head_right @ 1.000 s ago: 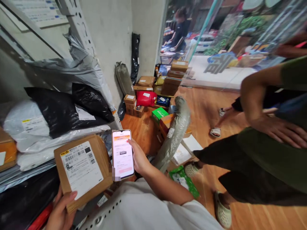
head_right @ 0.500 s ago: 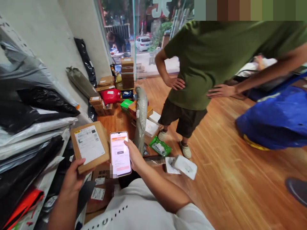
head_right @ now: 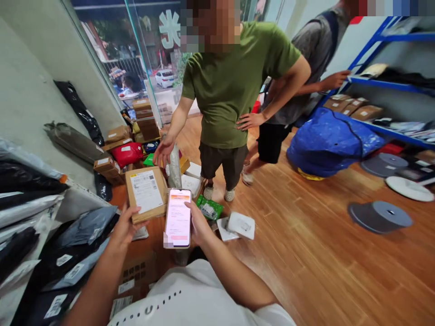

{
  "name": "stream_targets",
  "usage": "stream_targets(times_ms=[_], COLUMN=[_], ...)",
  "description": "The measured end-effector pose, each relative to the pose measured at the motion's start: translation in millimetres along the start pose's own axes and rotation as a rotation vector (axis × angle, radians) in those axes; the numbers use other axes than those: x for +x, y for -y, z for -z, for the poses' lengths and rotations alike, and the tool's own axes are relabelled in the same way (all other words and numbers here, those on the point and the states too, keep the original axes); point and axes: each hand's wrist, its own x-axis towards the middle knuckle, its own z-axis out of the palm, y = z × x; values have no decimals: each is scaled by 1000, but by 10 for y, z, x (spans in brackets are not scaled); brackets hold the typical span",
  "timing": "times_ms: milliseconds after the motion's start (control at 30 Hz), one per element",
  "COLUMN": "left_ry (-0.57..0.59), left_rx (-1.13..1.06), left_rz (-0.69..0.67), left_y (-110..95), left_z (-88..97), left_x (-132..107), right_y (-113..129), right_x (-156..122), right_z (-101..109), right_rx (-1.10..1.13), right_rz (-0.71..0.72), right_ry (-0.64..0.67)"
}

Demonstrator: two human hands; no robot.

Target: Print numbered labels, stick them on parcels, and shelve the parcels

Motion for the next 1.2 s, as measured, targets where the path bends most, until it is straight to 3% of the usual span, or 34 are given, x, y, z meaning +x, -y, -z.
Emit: stream_targets(times_ms=[167, 433, 600, 700, 867, 1000, 1200], left_ry=[43, -25, 71, 122, 307, 279, 276], left_rx=[2, -112, -162, -77, 87, 184, 250], left_rz=[-38, -76, -76, 1, 11, -102, -167], left_y=[27, 188, 208, 279, 457, 546, 647], left_z=[-775, -2132, -2768, -2936, -3013, -2954, -2744], left_x=[231, 570, 825, 737, 377, 380, 507], right_y=[589, 1622, 1954, 2011, 1921, 1775, 1606], right_x=[24, 54, 159, 223, 348, 426, 517], right_z=[509, 1447, 1612, 1540, 1403, 1338, 1303], right_rx=[31, 51, -6, -18, -73, -122, -115], right_rz=[-11, 42, 65, 100, 53, 50, 63], right_ry=[-56, -97, -67, -6, 62, 82, 100])
